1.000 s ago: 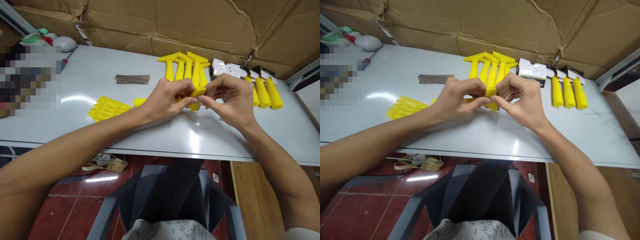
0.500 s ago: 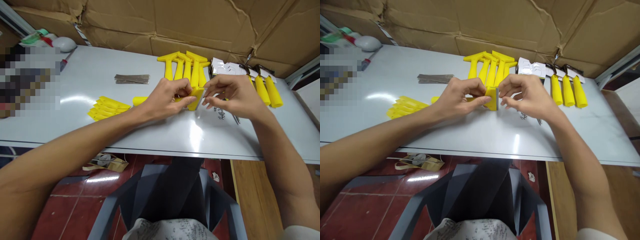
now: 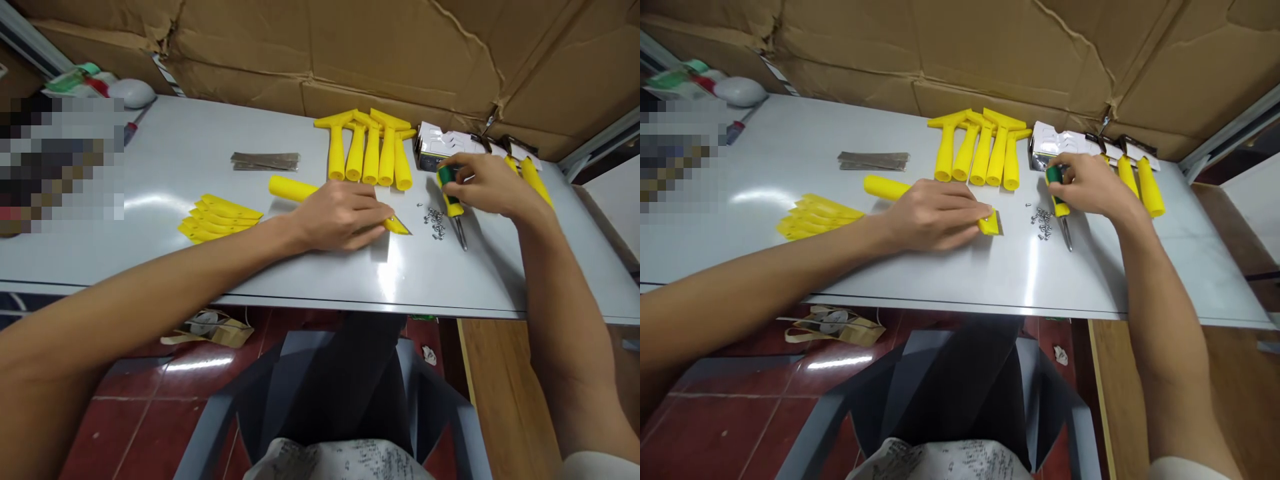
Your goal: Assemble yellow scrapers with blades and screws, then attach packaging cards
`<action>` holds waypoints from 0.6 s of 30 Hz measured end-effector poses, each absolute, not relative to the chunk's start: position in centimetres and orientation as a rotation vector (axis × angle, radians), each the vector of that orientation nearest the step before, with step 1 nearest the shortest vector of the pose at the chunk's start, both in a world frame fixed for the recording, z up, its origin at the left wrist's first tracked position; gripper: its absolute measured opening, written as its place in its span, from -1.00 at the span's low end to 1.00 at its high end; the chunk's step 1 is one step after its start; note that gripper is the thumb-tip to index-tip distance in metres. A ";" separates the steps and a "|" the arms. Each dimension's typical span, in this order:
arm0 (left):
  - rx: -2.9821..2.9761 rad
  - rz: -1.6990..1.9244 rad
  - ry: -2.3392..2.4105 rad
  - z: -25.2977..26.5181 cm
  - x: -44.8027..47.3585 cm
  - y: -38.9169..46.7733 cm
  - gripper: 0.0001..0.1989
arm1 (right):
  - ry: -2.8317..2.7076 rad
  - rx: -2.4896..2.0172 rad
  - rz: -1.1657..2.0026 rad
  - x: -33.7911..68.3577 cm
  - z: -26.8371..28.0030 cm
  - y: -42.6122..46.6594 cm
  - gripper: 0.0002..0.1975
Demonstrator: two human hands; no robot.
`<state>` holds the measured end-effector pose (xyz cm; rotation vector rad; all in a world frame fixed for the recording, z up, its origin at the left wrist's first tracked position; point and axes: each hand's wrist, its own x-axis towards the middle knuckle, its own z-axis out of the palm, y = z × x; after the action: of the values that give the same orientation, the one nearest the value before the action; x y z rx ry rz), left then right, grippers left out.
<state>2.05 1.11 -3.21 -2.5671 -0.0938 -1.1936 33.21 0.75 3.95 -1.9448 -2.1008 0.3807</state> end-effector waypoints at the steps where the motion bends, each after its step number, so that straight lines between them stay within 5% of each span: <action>1: -2.525 -1.180 -0.046 -3.5 2.2 1.2 -0.83 | -1.975 -1.834 0.398 33.0 4.1 0.7 -0.52; 7: -2.398 -1.099 0.041 -4.2 2.5 1.5 -0.80 | -1.335 -0.858 0.582 29.5 3.5 0.5 -0.56; 18: -2.376 -0.996 0.006 -3.6 2.5 1.1 -0.76 | -1.505 -0.589 0.431 25.8 0.5 -0.3 -0.63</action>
<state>2.45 1.07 -3.64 -2.3763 0.0059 -0.9955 25.75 -0.31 0.51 -0.5888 -1.5054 0.4305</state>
